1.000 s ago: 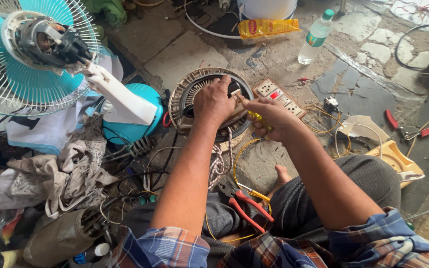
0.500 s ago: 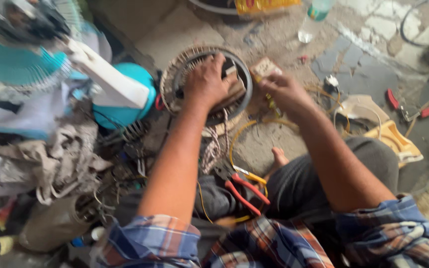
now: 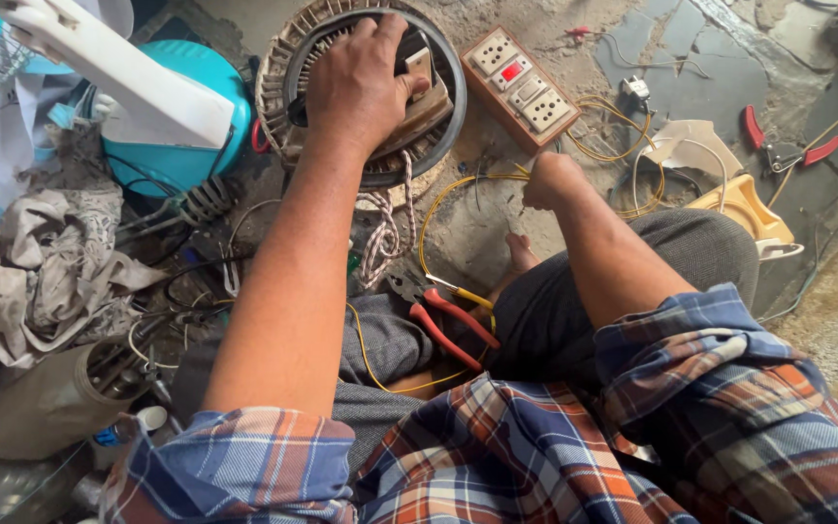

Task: The person is repairing a disassembled electric iron. They use pliers to manipulate internal components and wires, then use a screwdriver to tighten screws on the power cord plug. The person works on the iron while sitting on the floor.

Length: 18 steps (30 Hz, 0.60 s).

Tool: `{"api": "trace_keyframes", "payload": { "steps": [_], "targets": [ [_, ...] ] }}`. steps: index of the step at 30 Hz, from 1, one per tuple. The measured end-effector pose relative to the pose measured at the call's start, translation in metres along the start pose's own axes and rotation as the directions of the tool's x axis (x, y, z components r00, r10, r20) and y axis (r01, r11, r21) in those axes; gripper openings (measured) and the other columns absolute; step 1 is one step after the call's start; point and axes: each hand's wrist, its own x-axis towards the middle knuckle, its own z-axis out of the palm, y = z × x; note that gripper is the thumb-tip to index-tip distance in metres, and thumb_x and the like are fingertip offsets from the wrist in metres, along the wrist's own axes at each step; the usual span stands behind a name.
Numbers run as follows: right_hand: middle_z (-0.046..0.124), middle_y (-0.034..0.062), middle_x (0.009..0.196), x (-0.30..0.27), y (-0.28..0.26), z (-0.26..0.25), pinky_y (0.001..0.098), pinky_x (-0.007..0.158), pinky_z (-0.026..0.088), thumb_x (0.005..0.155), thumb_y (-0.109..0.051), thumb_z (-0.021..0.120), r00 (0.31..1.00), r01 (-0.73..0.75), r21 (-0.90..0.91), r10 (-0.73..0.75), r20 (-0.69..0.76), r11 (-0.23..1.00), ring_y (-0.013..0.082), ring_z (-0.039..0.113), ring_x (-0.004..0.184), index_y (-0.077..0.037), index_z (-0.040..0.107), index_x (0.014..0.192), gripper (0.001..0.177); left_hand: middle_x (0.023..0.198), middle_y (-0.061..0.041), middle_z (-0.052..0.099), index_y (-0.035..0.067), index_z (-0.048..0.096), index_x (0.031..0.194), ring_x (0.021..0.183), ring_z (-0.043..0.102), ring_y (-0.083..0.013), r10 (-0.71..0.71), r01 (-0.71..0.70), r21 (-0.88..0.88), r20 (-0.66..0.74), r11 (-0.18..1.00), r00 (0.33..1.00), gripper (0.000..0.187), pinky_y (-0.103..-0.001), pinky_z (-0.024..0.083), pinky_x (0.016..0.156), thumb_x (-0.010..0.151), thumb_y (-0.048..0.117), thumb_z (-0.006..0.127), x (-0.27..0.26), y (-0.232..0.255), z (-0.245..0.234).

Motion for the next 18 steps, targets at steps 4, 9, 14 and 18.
{"api": "trace_keyframes", "payload": {
  "steps": [4, 9, 14, 18],
  "targets": [
    [0.082, 0.0006, 0.102, 0.019, -0.016, -0.007, 0.0376, 0.086, 0.058, 0.081, -0.044, 0.074, 0.925, 0.000, -0.214, 0.081, 0.371, 0.977, 0.0185, 0.076, 0.095, -0.017, 0.081, 0.097, 0.033, 0.103, -0.013, 0.067, 0.010, 0.058, 0.121, 0.098, 0.068, -0.0344, -0.002, 0.002, -0.006, 0.000, 1.000, 1.000, 0.062, -0.049, 0.055, 0.078, 0.080, 0.046, 0.088, 0.000, -0.002, 0.005],
    [0.078, 0.0124, 0.103, -0.010, -0.005, 0.009, 0.0405, 0.087, 0.060, 0.072, -0.035, 0.086, 0.987, 0.124, -0.238, -0.144, -0.068, 0.963, 0.0304, 0.075, 0.099, -0.012, 0.080, 0.101, 0.038, 0.107, -0.012, 0.067, 0.011, 0.057, 0.123, 0.102, 0.068, -0.0344, 0.003, -0.003, -0.008, -0.021, 1.000, 1.000, 0.062, -0.048, 0.056, 0.081, 0.080, 0.045, 0.089, -0.002, -0.006, 0.008],
    [0.076, 0.0184, 0.105, -0.035, -0.019, 0.002, 0.0425, 0.088, 0.059, 0.073, -0.025, 0.080, 0.972, 0.100, -0.113, -0.122, -0.203, 0.989, 0.0325, 0.073, 0.103, -0.006, 0.081, 0.100, 0.034, 0.111, -0.018, 0.065, 0.009, 0.051, 0.133, 0.102, 0.066, -0.0368, -0.052, 0.055, -0.026, 0.093, 0.998, 0.994, 0.068, -0.047, 0.055, 0.082, 0.084, 0.046, 0.081, 0.004, -0.002, 0.002],
    [0.074, 0.0209, 0.102, -0.085, -0.046, -0.051, 0.0447, 0.083, 0.060, 0.072, -0.031, 0.084, 0.969, 0.006, 0.059, 0.009, -0.248, 0.998, 0.0348, 0.072, 0.098, -0.002, 0.077, 0.103, 0.042, 0.115, -0.017, 0.064, 0.009, 0.051, 0.134, 0.105, 0.065, -0.0364, -0.063, 0.066, -0.015, 0.154, 0.998, 0.986, 0.059, -0.048, 0.054, 0.086, 0.091, 0.044, 0.073, 0.007, 0.002, -0.008]
  ]
}}
